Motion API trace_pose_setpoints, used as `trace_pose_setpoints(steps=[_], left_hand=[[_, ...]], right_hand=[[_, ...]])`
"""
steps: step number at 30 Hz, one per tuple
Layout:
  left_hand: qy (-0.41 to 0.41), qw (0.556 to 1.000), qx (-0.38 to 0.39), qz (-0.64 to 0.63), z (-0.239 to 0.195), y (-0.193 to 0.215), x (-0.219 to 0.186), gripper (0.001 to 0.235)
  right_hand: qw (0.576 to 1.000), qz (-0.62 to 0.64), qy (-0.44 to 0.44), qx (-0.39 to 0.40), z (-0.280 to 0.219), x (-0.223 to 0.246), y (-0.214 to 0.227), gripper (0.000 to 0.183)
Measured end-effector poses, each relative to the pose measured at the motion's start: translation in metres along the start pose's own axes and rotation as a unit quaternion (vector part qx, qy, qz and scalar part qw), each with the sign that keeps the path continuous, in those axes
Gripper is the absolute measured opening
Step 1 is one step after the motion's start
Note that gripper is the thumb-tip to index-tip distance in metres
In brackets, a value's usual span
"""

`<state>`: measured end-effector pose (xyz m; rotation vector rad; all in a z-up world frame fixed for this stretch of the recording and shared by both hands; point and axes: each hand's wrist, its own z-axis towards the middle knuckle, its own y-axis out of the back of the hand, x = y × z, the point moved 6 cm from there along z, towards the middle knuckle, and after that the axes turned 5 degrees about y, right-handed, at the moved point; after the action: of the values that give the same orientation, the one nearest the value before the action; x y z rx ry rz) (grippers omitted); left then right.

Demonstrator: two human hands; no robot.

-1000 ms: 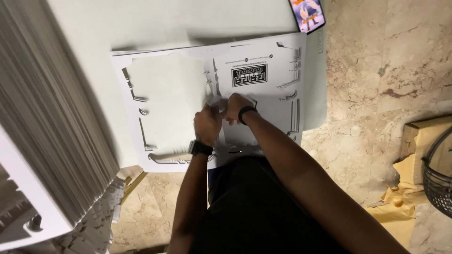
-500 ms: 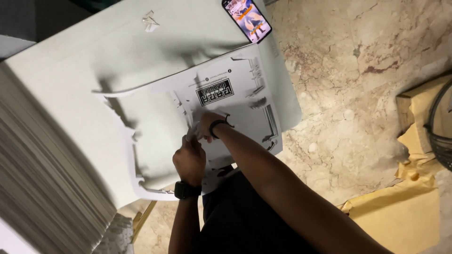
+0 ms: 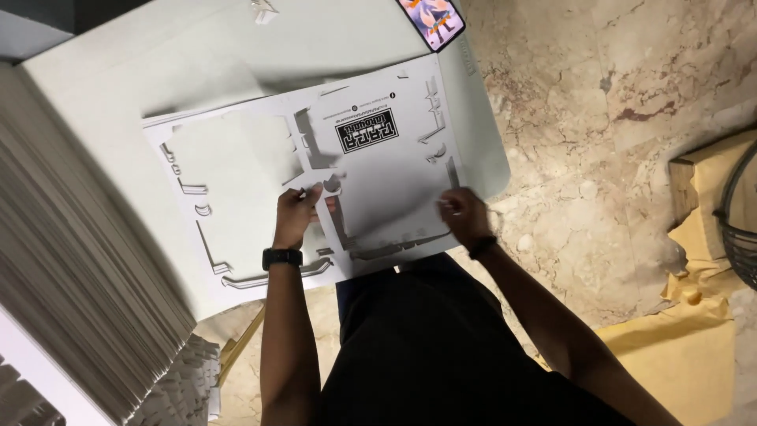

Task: Manually separating die-cut cardboard shapes from the waste material on a sheet.

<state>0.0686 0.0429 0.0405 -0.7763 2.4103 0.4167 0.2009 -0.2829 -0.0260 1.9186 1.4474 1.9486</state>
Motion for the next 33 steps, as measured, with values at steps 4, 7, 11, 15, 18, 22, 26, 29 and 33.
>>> trace_pose_setpoints(steps=[4, 7, 11, 15, 18, 22, 26, 29, 33], left_hand=[[0.026, 0.999, 0.031, -0.036, 0.015, 0.002, 0.013, 0.052], [0.042, 0.997, 0.035, -0.060, 0.053, 0.013, 0.060, 0.054], [0.011, 0.995, -0.076, -0.065, 0.109, 0.029, 0.125, 0.051], [-0.042, 0.964, -0.242, 0.101, 0.034, 0.034, 0.096, 0.060], [-0.227, 0.886, -0.344, 0.214, -0.017, -0.006, 0.067, 0.054], [-0.531, 0.788, -0.123, 0.285, -0.072, -0.117, 0.043, 0.035], [-0.282, 0.744, 0.066, 0.601, -0.014, -0.193, 0.100, 0.074], [-0.367, 0.648, -0.073, 0.663, -0.002, -0.200, 0.120, 0.095], [-0.280, 0.667, 0.011, 0.690, 0.011, -0.199, 0.114, 0.085]], right_hand=[[0.983, -0.057, -0.142, -0.098, -0.047, -0.040, 0.039, 0.037], [0.948, 0.083, -0.305, -0.049, -0.064, -0.054, 0.023, 0.069], [0.923, 0.029, -0.379, 0.052, -0.060, -0.070, 0.015, 0.077], [0.922, -0.009, -0.380, 0.069, -0.052, -0.016, 0.034, 0.068], [0.933, -0.012, -0.351, 0.074, -0.044, -0.034, 0.030, 0.058], [0.936, -0.042, -0.337, 0.089, -0.053, -0.025, 0.028, 0.060], [0.951, -0.062, -0.295, 0.072, -0.049, 0.036, 0.049, 0.059], [0.974, -0.099, -0.204, 0.027, -0.054, 0.073, 0.062, 0.048], [0.988, -0.088, -0.130, 0.007, -0.064, 0.108, 0.073, 0.040]])
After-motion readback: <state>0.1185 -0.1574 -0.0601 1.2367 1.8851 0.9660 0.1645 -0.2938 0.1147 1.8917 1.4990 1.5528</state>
